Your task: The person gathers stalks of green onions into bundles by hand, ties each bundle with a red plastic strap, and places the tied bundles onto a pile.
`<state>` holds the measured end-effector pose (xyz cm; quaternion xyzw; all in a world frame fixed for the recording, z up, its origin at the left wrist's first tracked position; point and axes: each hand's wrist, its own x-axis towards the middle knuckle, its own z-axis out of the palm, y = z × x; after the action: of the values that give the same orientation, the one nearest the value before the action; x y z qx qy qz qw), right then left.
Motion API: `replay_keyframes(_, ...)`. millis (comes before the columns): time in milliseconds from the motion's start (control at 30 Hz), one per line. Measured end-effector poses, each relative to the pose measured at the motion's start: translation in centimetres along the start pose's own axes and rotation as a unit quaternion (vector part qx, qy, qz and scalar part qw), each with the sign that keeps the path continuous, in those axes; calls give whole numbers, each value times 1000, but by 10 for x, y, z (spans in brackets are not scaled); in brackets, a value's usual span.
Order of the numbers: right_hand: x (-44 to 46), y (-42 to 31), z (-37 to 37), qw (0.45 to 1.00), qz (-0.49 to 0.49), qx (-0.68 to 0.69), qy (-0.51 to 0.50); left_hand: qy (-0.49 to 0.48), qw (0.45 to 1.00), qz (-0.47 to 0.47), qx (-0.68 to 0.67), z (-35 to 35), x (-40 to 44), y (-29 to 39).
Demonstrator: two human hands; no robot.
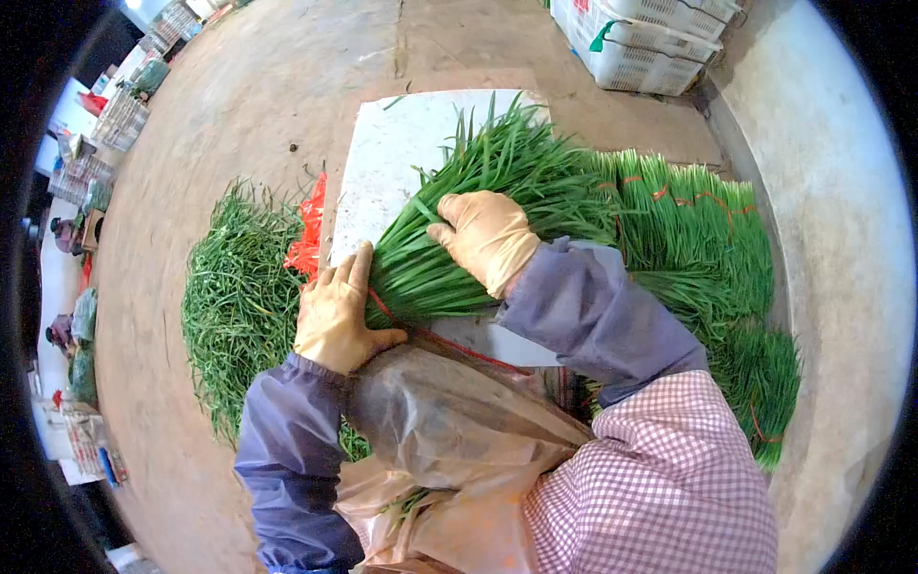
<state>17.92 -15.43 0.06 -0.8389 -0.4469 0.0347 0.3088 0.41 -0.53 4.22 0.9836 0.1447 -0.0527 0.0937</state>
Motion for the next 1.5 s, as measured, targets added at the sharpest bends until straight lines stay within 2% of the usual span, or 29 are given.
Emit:
replay_keyframes(33, -1, -1, 1, 999, 2, -34, -5, -31, 999, -8, -8, -5, 3, -1)
replay_keyframes(67, -4, -1, 0, 1000, 3, -27, 8, -7, 1000, 4, -15, -4, 7, -5)
replay_keyframes(133, -9, 2, -5, 999, 0, -11, 34, -36, 999, 10, 8, -1, 14, -6)
replay_keyframes(233, -13, 33, 7, 986, -56, -11, 154, -25, 998, 17, 51, 1, 19, -2)
replay_keyframes(267, -10, 42, -4, 981, -56, -102, 156, -11, 998, 21, 56, 2, 17, 0)
replay_keyframes(333, -4, 49, -34, 974, 55, 2, 221, 18, 997, 24, 64, 5, 12, 3)
replay_keyframes(367, 3, 65, -43, 953, 16, 48, 299, 33, 997, 25, 68, 6, 9, 4)
replay_keyframes(400, 3, 66, -63, 923, 137, 258, 251, 49, 996, 27, 73, 7, 6, 4)
replay_keyframes(433, 3, 54, -83, 866, 200, 375, 263, 59, 995, 28, 72, 9, 5, 3)
replay_keyframes(500, -9, 17, -94, 825, 131, 448, 319, 84, 993, 35, 69, 14, 6, 3)
replay_keyframes(567, -43, -28, -81, 905, -39, 367, 212, 83, 993, 39, 79, 13, 6, 6)
replay_keyframes(600, -61, -39, -55, 923, -173, 317, 134, 85, 991, 44, 89, 13, 8, 6)
replay_keyframes(633, -78, -43, -24, 912, -310, 266, 34, 87, 990, 50, 99, 13, 9, 7)
replay_keyframes(667, -88, -51, -10, 908, -361, 211, -17, 105, 987, 58, 102, 16, 10, 5)
replay_keyframes(733, -84, -62, -21, 939, -338, 62, 0, 97, 990, 60, 88, 16, 10, 5)
replay_keyframes(767, -78, -60, -27, 966, -256, 47, -4, 92, 991, 56, 80, 16, 9, 3)
replay_keyframes(800, -72, -52, -24, 976, -163, 139, 32, 80, 992, 46, 82, 14, 8, 5)
replay_keyframes(833, -71, -47, -25, 986, -81, 133, 66, 84, 992, 46, 83, 15, 7, 4)
replay_keyframes(900, -61, -40, -30, 997, 11, 83, 1, 96, 991, 53, 82, 18, 9, 2)
replay_keyframes(967, -56, -28, -9, 997, -27, 68, -17, 97, 990, 59, 79, 18, 9, 4)
replay_keyframes(1000, -56, -27, 4, 991, -10, 131, -24, 101, 990, 65, 77, 20, 9, 2)
replay_keyframes(1067, -53, -20, 20, 990, -66, 124, 23, 86, 991, 62, 78, 18, 9, 2)
replay_keyframes(1100, -52, -22, 16, 972, -16, 229, 55, 87, 991, 66, 79, 17, 8, 1)
replay_keyframes(1167, -54, -24, 1, 895, 84, 424, 110, 87, 991, 72, 76, 17, 7, 0)
replay_keyframes(1233, -55, -10, -22, 840, 131, 515, 108, 104, 988, 82, 77, 22, 7, -3)
replay_keyframes(1367, -39, 12, -53, 855, 118, 458, 214, 114, 986, 85, 90, 24, 9, -3)
replay_keyframes(1433, -28, 26, -69, 875, 152, 421, 186, 120, 984, 94, 89, 24, 9, -4)
replay_keyframes(1500, -19, 35, -73, 868, 235, 431, 69, 120, 984, 95, 94, 24, 9, -4)
